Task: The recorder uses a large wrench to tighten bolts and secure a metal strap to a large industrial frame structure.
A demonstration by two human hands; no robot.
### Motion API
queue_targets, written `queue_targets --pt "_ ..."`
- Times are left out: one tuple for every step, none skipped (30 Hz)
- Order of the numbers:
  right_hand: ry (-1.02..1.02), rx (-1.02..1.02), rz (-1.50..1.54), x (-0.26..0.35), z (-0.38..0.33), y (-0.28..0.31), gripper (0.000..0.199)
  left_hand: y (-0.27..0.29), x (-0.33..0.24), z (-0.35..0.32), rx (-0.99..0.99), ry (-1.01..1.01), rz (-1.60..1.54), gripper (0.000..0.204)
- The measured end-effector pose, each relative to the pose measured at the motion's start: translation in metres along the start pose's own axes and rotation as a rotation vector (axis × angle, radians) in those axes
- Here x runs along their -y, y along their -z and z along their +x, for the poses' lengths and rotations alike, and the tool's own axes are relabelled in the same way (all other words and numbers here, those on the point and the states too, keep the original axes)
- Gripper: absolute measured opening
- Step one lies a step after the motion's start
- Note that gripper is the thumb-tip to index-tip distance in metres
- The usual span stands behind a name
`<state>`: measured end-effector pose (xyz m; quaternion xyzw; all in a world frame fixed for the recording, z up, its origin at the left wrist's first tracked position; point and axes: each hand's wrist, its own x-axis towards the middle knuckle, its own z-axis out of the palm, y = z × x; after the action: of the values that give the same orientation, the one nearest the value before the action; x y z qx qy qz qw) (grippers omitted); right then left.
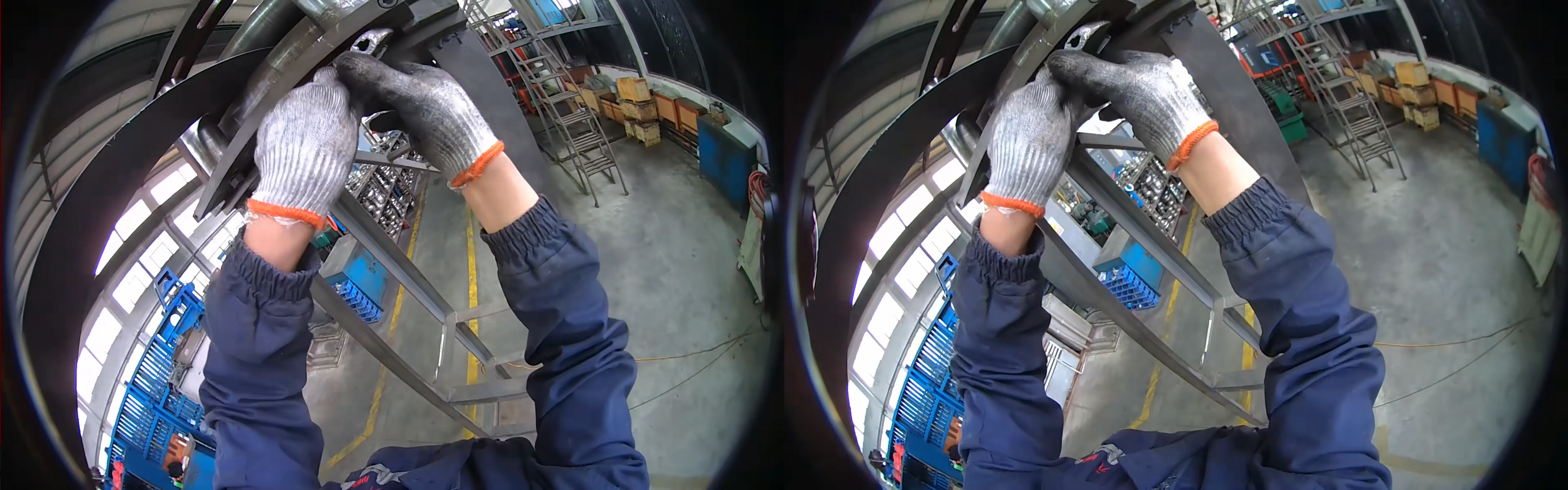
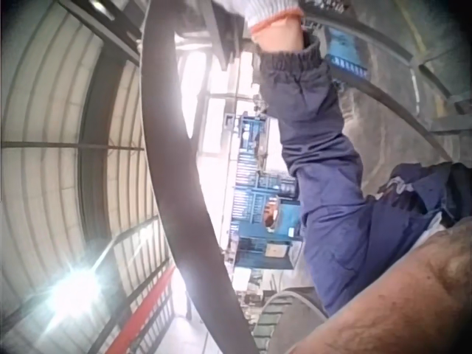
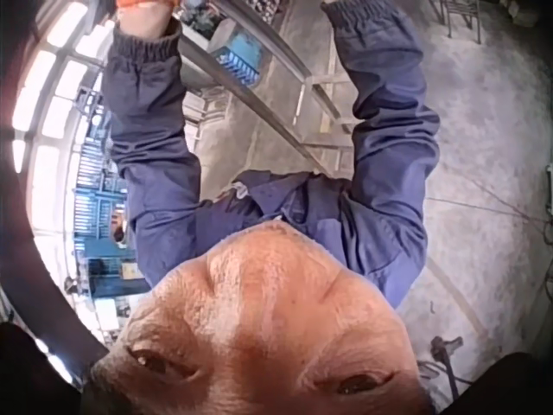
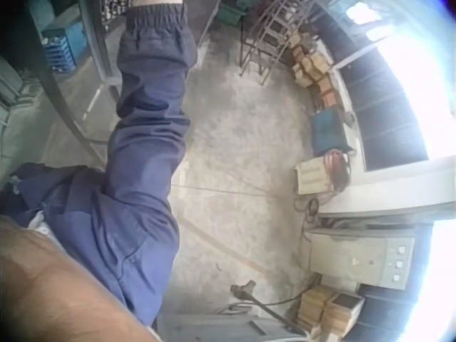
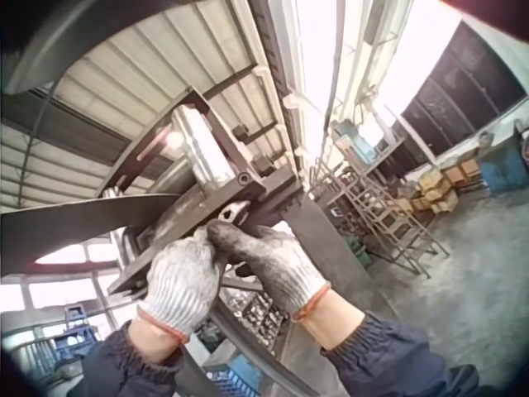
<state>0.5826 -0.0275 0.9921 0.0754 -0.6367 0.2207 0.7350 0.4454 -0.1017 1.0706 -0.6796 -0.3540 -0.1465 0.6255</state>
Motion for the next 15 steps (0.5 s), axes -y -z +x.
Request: queue_targets --pt "-0.041 -0.025 0.000 -0.003 0.000 0.004 0.039 -0.002 -0.003 0.000 0.000 0.048 -0.018 0.028" --pt "-0.087 -0.049 0.003 0.001 0.000 0.004 0.038 0.003 -0.011 0.001 0.006 0.099 -0.038 0.028" --pt "-0.133 -0.072 0.006 0.003 0.000 0.003 0.038 0.007 -0.015 0.002 0.013 0.151 -0.057 0.028" --pt "-0.102 -0.061 0.012 0.002 0.000 0.002 0.039 0.006 -0.008 0.005 0.059 0.129 -0.030 0.031" --pt "-0.069 -0.048 0.021 0.003 0.001 0.001 0.040 0.010 -0.004 0.007 0.087 0.136 -0.049 0.031" --pt "-0.037 -0.036 0.032 0.004 0.002 -0.002 0.041 0.016 0.000 0.009 0.116 0.143 -0.066 0.031" --pt "-0.087 -0.039 0.082 0.005 0.001 -0.004 0.043 0.022 0.003 0.010 0.146 0.150 -0.082 0.031" --pt "-0.136 -0.045 0.131 0.011 0.001 -0.007 0.045 0.028 0.003 0.007 0.153 0.092 -0.078 0.031" --pt "-0.185 -0.051 0.181 0.015 0.001 -0.010 0.047 0.024 0.009 0.005 0.130 0.041 -0.092 0.032" --pt "-0.196 -0.069 0.250 0.015 0.000 -0.014 0.047 0.018 0.018 0.001 0.109 -0.009 -0.106 0.032" --pt "-0.203 -0.091 0.313 0.016 0.000 -0.016 0.048 0.015 0.021 0.003 0.082 -0.065 -0.123 0.033" --pt "-0.210 -0.113 0.376 0.016 0.000 -0.016 0.049 0.015 0.021 0.004 0.094 -0.064 -0.158 0.033" --pt "-0.184 -0.094 0.337 0.016 -0.002 -0.016 0.041 0.016 0.021 0.006 0.107 -0.062 -0.193 0.033" --pt "-0.158 -0.073 0.303 0.016 -0.004 -0.017 0.035 0.018 0.022 0.007 0.122 -0.060 -0.224 0.034" --pt "-0.132 -0.052 0.268 0.017 -0.005 -0.018 0.031 0.018 0.023 0.007 0.119 -0.089 -0.230 0.034"
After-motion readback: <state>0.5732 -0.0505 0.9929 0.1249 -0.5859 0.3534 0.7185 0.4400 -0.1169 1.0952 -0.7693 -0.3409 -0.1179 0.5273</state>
